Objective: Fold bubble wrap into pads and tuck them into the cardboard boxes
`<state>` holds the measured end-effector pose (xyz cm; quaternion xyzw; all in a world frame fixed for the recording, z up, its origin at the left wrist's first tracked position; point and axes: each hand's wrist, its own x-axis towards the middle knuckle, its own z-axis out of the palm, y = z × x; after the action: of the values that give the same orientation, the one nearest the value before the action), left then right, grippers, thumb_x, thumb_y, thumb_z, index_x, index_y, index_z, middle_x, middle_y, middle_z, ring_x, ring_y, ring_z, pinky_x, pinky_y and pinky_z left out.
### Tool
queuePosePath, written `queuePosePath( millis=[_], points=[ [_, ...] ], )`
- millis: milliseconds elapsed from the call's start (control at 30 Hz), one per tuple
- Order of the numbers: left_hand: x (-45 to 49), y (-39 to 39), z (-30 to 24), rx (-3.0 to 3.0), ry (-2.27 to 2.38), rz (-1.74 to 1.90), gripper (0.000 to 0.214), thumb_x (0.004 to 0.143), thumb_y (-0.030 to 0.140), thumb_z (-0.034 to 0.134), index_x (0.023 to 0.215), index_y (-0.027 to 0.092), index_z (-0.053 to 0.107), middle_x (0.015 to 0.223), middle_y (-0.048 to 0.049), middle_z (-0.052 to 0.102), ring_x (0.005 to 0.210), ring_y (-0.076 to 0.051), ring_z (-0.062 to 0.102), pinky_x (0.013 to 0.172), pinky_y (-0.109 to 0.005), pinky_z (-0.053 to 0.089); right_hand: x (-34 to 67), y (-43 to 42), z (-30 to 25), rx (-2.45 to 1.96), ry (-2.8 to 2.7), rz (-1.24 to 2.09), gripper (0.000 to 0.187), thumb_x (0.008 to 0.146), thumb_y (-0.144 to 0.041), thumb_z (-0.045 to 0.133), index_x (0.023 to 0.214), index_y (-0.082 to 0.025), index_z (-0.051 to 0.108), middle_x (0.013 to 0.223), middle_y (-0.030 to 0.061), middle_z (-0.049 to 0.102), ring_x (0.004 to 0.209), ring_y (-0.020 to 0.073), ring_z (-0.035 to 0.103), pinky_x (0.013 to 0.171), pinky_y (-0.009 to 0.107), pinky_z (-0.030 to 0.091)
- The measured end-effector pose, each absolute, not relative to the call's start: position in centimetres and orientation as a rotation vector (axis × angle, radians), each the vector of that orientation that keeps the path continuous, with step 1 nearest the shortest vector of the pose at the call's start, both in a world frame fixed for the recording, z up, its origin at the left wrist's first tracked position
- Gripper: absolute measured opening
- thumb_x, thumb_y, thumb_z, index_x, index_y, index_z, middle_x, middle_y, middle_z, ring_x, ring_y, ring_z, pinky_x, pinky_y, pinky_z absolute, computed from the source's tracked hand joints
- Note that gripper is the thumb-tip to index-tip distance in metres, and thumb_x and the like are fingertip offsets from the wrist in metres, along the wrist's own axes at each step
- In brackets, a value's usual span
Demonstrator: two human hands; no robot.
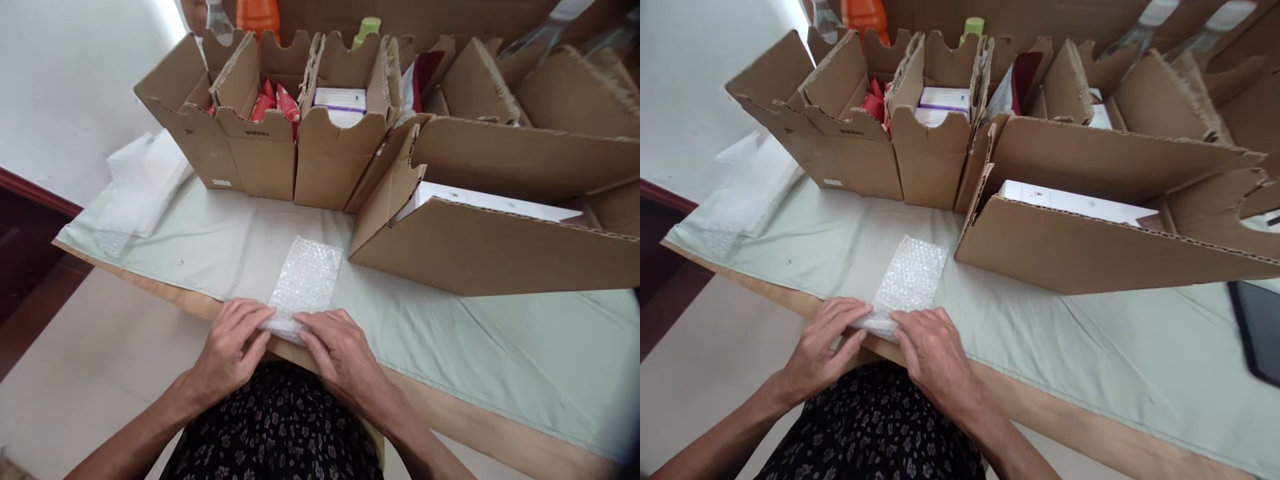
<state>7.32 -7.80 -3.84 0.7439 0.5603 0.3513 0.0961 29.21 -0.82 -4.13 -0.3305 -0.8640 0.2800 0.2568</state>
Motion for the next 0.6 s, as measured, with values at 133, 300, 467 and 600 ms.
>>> queuePosePath(
  millis=[133,300,467,600],
  points=[
    [7.4,-4.7,-4.3,2.207,1.737,0.946,0.026,0.100,0.016,0.059,0.125,0.016,0.064,0.097,-0.0064,0.076,0.085,-0.021,0.069,0.081,-0.038,0.054,29.4,-0.8,-4.0,-1.019,-2.295,0.360,0.024,0.107,-0.023,0.050,0.121,-0.017,0.068,0.119,0.0132,0.073,0.101,0.0251,0.067,0.084,0.039,0.050],
    [7.6,-2.4,-4.6,2.150,1.897,0.935,0.027,0.100,0.023,0.059,0.123,0.014,0.068,0.108,-0.0120,0.074,0.097,-0.027,0.069,0.088,-0.044,0.056,29.3,-0.5,-4.3,-0.941,-2.475,0.238,0.023,0.101,-0.021,0.059,0.122,-0.016,0.068,0.120,0.0129,0.073,0.107,0.0287,0.065,0.088,0.044,0.048],
    [8.1,-6.1,-2.9,1.303,1.812,1.261,0.031,0.096,0.036,0.069,0.123,0.020,0.071,0.109,-0.0074,0.073,0.097,-0.021,0.070,0.090,-0.036,0.058,29.3,0.1,-4.7,-1.044,-2.127,0.543,0.021,0.103,-0.021,0.059,0.121,-0.019,0.069,0.110,0.0075,0.078,0.096,0.0218,0.072,0.084,0.037,0.054],
    [10.3,-8.4,-2.3,0.643,1.272,1.272,0.048,0.088,0.040,0.081,0.130,0.020,0.068,0.127,-0.0106,0.074,0.118,-0.026,0.070,0.107,-0.040,0.054,29.1,-1.9,-3.8,-1.152,-1.836,1.020,0.022,0.101,-0.030,0.062,0.120,-0.023,0.072,0.110,0.0044,0.079,0.098,0.0206,0.075,0.083,0.032,0.060]
  ],
)
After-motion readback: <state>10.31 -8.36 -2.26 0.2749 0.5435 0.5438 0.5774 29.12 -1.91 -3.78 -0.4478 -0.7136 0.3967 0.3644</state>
